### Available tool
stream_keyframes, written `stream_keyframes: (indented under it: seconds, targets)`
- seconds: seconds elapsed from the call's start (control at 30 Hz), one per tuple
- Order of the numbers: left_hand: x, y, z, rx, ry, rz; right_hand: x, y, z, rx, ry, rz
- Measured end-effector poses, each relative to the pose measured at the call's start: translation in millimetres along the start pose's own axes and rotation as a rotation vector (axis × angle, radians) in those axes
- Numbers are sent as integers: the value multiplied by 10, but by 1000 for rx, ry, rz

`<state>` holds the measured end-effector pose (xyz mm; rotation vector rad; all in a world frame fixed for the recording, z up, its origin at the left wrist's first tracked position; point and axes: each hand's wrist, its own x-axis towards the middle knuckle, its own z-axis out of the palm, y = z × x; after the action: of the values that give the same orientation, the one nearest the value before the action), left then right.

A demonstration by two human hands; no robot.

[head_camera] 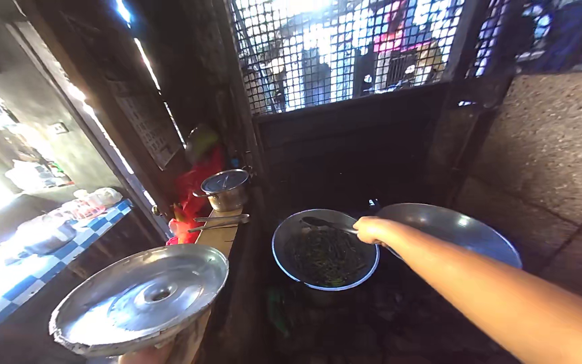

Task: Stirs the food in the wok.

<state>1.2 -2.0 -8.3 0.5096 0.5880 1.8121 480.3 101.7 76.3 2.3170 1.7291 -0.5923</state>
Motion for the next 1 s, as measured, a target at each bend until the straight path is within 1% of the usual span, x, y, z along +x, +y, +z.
stream_keyframes:
  seconds: [0.03, 0.07, 0.17, 0.23, 0.3, 0.33, 0.43, 0.47, 0.53, 0.6, 0.67, 0.73, 0.8, 0.87, 0.9, 0.93, 1.0]
  targets:
    - [-5, 4, 73, 0, 75, -17, -41, -170, -8, 15, -56, 32]
    - [24, 9, 63, 2, 113, -28, -108, -338, -26, 10, -96, 46]
    - [139, 13, -108, 47, 77, -12, -276, -716, -100, -102, -131, -27]
    - [87, 15, -28, 97, 77, -10, -316, -818, -145, -197, -111, -109]
    - [36, 18, 74, 123, 123, -20, -375, -823, -173, -290, -45, -185]
    - [12, 26, 111, 130, 119, -24, -458, -808, -177, -356, -5, -236]
    - [56, 14, 32, 107, 89, -29, -845, -653, -117, -591, 104, -427]
    - [40, 11, 39, 85, 85, -40, -947, -573, -106, -637, 125, -452]
    - [36, 6, 11, -6, 87, -79, -1071, -426, -184, -664, 144, -423]
    - [37, 17, 20, -57, 101, -110, -1090, -306, -366, -638, 165, -356]
    - [12, 24, 81, -46, 157, -108, -1009, -207, -473, -585, 189, -254]
    - [-31, 35, 207, -15, 212, -93, -853, -104, -460, -457, 175, -130]
    - [-135, 91, 358, 59, 193, -73, -653, 40, -349, -300, 130, -58]
    - [-85, 64, 249, 5, 181, -67, -494, 239, -156, -102, 83, -17]
    - [-24, 38, 181, -27, 202, -75, -459, 351, -29, 27, 56, 15]
    - [-19, 32, 204, -19, 217, -80, -443, 465, 127, 186, 31, 58]
    - [-120, 82, 428, 58, 239, -93, -431, 630, 498, 496, -5, 147]
